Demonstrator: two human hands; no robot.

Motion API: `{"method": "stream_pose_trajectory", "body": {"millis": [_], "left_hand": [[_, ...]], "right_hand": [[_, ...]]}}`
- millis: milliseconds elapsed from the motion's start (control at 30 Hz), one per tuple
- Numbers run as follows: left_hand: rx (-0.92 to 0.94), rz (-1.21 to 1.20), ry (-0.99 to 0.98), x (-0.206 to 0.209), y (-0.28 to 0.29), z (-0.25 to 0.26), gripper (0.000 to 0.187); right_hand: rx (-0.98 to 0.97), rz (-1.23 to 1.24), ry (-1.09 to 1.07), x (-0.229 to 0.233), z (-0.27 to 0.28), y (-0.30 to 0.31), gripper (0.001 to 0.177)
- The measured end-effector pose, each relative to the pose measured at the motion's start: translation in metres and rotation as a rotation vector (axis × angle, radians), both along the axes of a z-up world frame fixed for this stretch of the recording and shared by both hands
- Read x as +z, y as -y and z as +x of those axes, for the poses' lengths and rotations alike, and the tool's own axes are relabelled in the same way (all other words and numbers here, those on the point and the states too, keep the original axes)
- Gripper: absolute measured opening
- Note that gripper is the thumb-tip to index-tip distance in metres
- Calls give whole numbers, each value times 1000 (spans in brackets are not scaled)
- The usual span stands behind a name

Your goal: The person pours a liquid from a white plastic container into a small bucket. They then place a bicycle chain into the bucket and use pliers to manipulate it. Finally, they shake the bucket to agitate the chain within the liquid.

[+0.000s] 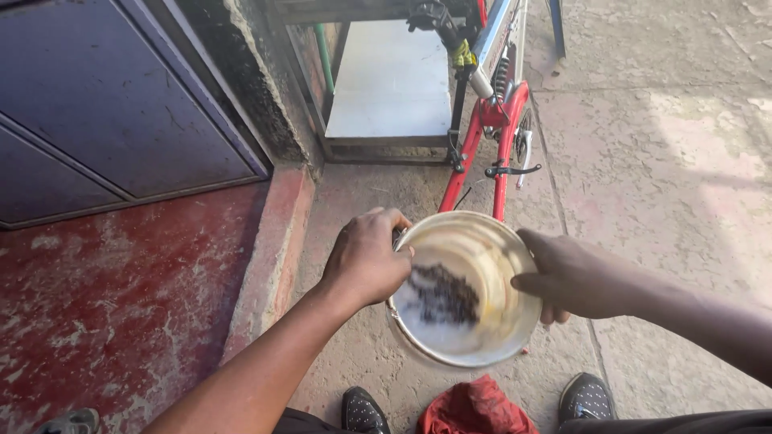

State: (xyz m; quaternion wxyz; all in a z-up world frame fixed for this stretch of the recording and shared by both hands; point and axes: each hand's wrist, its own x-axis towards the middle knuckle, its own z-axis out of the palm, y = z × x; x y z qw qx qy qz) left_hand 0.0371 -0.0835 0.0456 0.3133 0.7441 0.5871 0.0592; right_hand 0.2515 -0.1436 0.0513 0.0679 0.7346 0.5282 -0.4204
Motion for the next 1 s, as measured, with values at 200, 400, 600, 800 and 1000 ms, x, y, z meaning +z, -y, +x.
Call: {"method": "stream_pose_trajectory", "body": {"millis": [200, 400, 600, 800, 1000], "left_hand": [[4, -87, -23, -1, 10, -6, 27], [-109, -96, -176, -16, 6, -3, 39], [-96, -8, 64, -24, -4, -1, 46], [-106, -10, 158, 2, 8, 4, 62], [-136, -138, 149, -4, 13, 5, 69]], "right_hand": [[369, 510, 392, -35, 26, -9, 38], [234, 342, 259, -20, 24, -1, 35], [190, 352, 88, -42, 37, -10, 42], [268, 537, 226, -35, 38, -9, 55], [246, 331, 75, -71, 59, -26, 47]]}}
